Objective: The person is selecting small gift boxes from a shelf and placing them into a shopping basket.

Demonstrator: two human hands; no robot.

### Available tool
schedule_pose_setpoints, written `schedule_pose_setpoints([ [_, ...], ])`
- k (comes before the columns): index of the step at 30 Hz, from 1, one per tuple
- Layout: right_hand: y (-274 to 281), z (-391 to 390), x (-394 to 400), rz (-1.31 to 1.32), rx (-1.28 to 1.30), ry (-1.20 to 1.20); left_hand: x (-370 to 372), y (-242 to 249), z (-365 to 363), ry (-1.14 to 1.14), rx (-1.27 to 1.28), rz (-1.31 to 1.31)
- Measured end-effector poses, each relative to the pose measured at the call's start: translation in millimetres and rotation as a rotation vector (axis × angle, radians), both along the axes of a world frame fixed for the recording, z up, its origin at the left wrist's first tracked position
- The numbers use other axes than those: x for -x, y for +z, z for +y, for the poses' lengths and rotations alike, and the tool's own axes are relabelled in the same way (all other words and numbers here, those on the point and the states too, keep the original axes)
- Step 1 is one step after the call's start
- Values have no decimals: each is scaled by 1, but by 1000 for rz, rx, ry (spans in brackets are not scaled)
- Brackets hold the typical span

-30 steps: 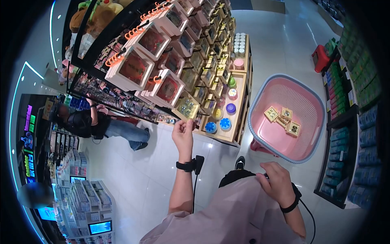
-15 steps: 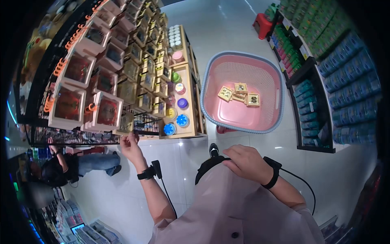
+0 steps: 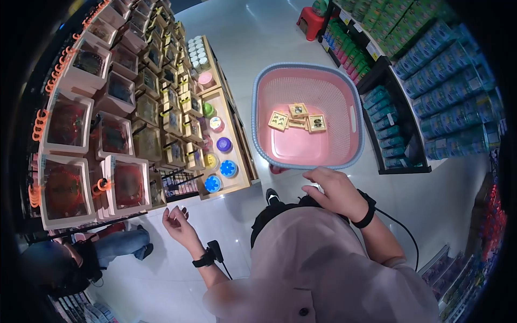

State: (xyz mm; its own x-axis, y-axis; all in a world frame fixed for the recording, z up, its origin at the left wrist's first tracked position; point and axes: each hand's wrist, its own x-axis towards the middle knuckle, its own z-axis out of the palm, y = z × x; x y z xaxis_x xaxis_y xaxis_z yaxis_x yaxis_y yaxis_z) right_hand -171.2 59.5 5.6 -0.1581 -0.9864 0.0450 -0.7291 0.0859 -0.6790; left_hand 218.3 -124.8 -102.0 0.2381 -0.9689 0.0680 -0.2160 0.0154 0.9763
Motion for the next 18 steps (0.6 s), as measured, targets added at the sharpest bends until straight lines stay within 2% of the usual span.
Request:
schedule_pose_setpoints([
  [9, -1, -30, -5, -14, -6, -93, 28, 48, -20, 77, 245, -187],
  [12, -4, -31, -6, -44, -34, -93, 43, 62, -30, 81, 302, -162],
  [18, -12, -25, 9, -51, -15, -100, 52, 64, -35, 46, 240, -17],
])
